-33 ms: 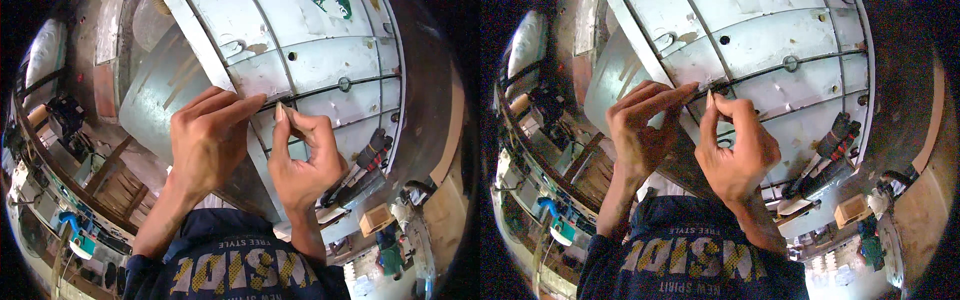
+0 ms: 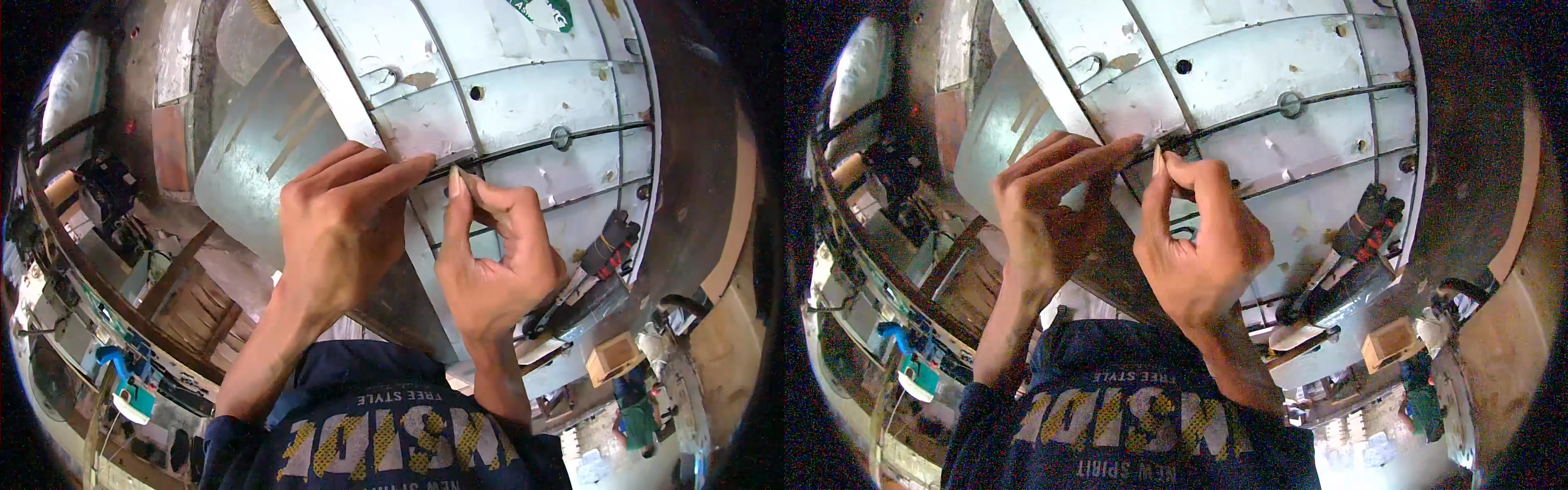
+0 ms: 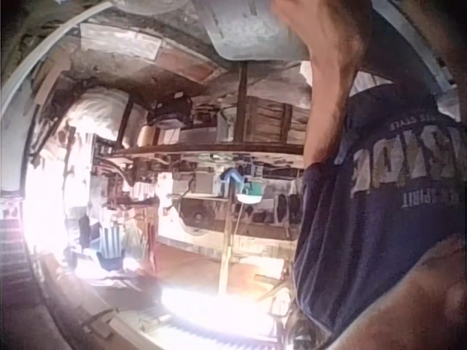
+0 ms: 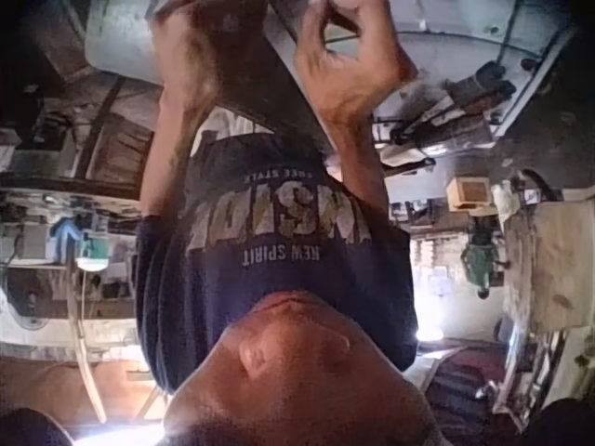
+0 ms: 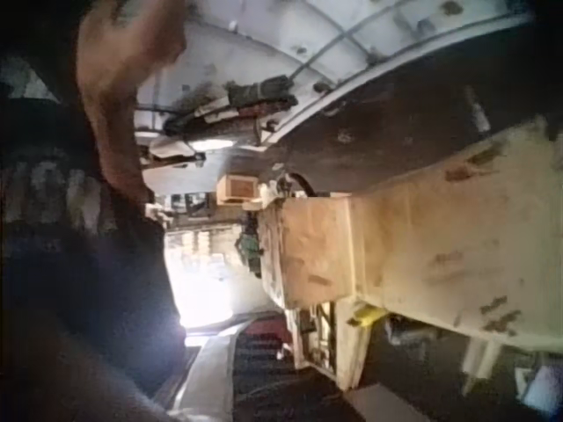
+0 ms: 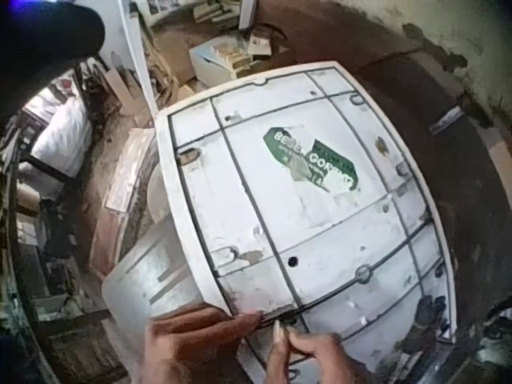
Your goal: The person cuts a metal strip with a manual shear, smooths its edges on a bench grinder, and secures components to a white fixture housing using a hammer and a brush.
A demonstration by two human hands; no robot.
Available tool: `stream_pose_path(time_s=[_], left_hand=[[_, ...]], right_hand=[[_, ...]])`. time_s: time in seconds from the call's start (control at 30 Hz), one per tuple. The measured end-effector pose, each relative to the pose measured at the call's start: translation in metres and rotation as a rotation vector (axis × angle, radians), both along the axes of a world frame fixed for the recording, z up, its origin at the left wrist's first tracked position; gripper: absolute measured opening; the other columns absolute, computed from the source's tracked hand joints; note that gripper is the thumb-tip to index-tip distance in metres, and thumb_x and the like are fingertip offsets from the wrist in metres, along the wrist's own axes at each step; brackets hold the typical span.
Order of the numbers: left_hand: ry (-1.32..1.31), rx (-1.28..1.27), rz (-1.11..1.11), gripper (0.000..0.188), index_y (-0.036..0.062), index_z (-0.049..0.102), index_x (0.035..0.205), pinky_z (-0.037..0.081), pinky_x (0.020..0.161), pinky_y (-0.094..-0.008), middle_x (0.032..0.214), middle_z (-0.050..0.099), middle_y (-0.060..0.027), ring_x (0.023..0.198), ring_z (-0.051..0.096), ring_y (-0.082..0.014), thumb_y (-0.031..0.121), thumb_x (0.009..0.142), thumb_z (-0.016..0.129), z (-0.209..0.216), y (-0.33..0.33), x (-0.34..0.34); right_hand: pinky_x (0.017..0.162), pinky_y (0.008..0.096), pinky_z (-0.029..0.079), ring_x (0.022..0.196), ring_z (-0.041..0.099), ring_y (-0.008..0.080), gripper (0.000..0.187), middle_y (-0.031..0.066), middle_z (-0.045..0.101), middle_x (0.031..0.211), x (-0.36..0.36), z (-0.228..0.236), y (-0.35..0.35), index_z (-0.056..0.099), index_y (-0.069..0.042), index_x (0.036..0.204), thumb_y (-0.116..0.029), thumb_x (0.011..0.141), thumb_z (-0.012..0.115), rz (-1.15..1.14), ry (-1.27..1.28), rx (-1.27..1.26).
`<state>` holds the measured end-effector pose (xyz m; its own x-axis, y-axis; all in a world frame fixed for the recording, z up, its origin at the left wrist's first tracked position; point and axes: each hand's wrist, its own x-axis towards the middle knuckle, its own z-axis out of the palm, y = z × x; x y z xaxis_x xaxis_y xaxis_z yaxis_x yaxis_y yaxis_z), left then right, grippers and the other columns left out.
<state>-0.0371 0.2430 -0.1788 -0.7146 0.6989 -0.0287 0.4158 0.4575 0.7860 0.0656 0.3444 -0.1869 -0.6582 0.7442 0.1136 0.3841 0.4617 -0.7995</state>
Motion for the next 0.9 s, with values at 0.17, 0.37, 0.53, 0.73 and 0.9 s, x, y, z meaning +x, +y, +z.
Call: stream_pose_path(time_s=[0.17, 0.37, 0.53, 0.73, 0.9], left_hand=[[-0.041, -0.020, -0.008, 0.041, 0.0086, 0.077, 0.103, 0.051, 0.062, -0.0302, 0.076, 0.069, -0.0092, 0.067, 0.065, -0.0202, -0.012, 0.068, 0.069, 0.002, 0.000, -0.002], [0.017, -0.068, 0.049, 0.036, 0.0103, 0.077, 0.101, 0.050, 0.064, -0.0311, 0.075, 0.069, -0.0082, 0.066, 0.062, -0.0190, -0.007, 0.070, 0.070, 0.010, -0.006, 0.005], [-0.159, 0.308, 0.274, 0.024, 0.0067, 0.076, 0.102, 0.046, 0.065, -0.0239, 0.079, 0.070, -0.0019, 0.067, 0.061, -0.0133, 0.001, 0.078, 0.074, 0.075, -0.003, -0.012], [-1.215, 0.680, 0.491, 0.027, -0.0035, 0.071, 0.110, 0.048, 0.076, -0.0224, 0.096, 0.073, -0.0069, 0.083, 0.063, -0.0087, 0.009, 0.086, 0.075, 0.159, -0.058, 0.004], [-1.036, 0.831, 0.528, 0.025, 0.0000, 0.071, 0.111, 0.048, 0.074, -0.0224, 0.098, 0.072, -0.0056, 0.083, 0.062, -0.0064, 0.006, 0.087, 0.073, 0.194, -0.141, 0.001]], right_hand=[[0.059, 0.0298, 0.054, 0.065, 0.069, 0.0190, 0.011, 0.0117, 0.070, 0.078, -0.002, -0.002, -0.006, 0.063, 0.000, 0.083, 0.001, 0.082, 0.073, -0.055, 0.044, -0.135], [0.068, 0.0303, 0.060, 0.075, 0.071, 0.0202, 0.014, 0.0200, 0.071, 0.089, 0.009, 0.075, 0.002, 0.059, 0.009, 0.097, 0.003, 0.088, 0.068, -0.101, 0.148, -0.285], [0.079, 0.0417, 0.054, 0.079, 0.071, 0.0329, 0.045, 0.0175, 0.072, 0.087, 0.073, 0.069, 0.026, 0.061, 0.002, 0.117, -0.026, 0.085, 0.076, -0.010, -0.564, -0.007], [0.079, 0.0318, 0.053, 0.084, 0.069, 0.0181, 0.030, 0.0135, 0.073, 0.088, 0.027, 0.183, -0.040, 0.068, 0.004, 0.109, -0.015, 0.087, 0.072, 0.130, -0.131, -0.405], [0.070, 0.0246, 0.052, 0.077, 0.067, 0.0111, 0.016, 0.0102, 0.073, 0.084, -0.013, 0.216, -0.132, 0.071, 0.007, 0.095, -0.004, 0.084, 0.074, 0.396, 0.019, -0.708]])
